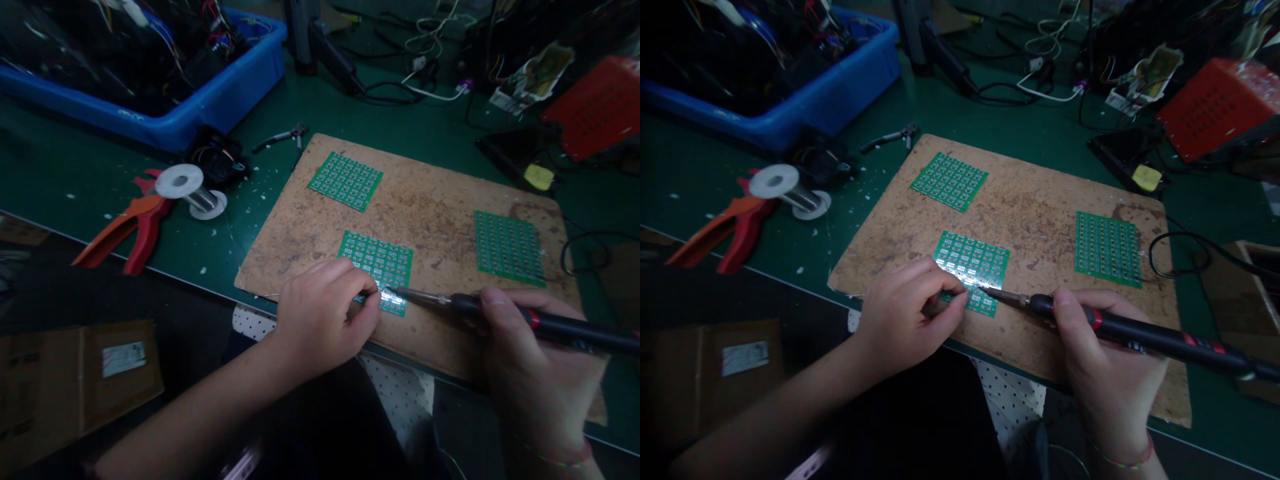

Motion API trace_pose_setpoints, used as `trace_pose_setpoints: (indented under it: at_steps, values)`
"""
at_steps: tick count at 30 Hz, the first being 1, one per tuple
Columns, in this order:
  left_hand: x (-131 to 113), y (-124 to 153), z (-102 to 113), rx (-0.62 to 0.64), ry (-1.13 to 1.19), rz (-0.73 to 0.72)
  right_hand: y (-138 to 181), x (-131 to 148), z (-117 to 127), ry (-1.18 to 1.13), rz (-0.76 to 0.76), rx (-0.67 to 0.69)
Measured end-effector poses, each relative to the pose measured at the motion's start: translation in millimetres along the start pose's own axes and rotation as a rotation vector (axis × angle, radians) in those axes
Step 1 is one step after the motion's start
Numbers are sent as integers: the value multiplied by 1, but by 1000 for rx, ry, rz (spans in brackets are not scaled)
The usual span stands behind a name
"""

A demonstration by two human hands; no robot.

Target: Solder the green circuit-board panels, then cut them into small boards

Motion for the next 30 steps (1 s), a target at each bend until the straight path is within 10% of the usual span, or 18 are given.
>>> trace_pose_setpoints:
  at_steps: [30]
  values:
    - [15, 10, 26, 26, 427, 35, -1, -11, 0, -334, -139, -35]
Point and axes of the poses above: each hand's wrist, its own y-axis away from the middle knuckle, its own z-axis out of the back of the hand, x = y × z, the point moved 4 cm from there along -y, towards the middle knuckle, and after that the axes turned 10 degrees about -z, right-handed, at the moved point
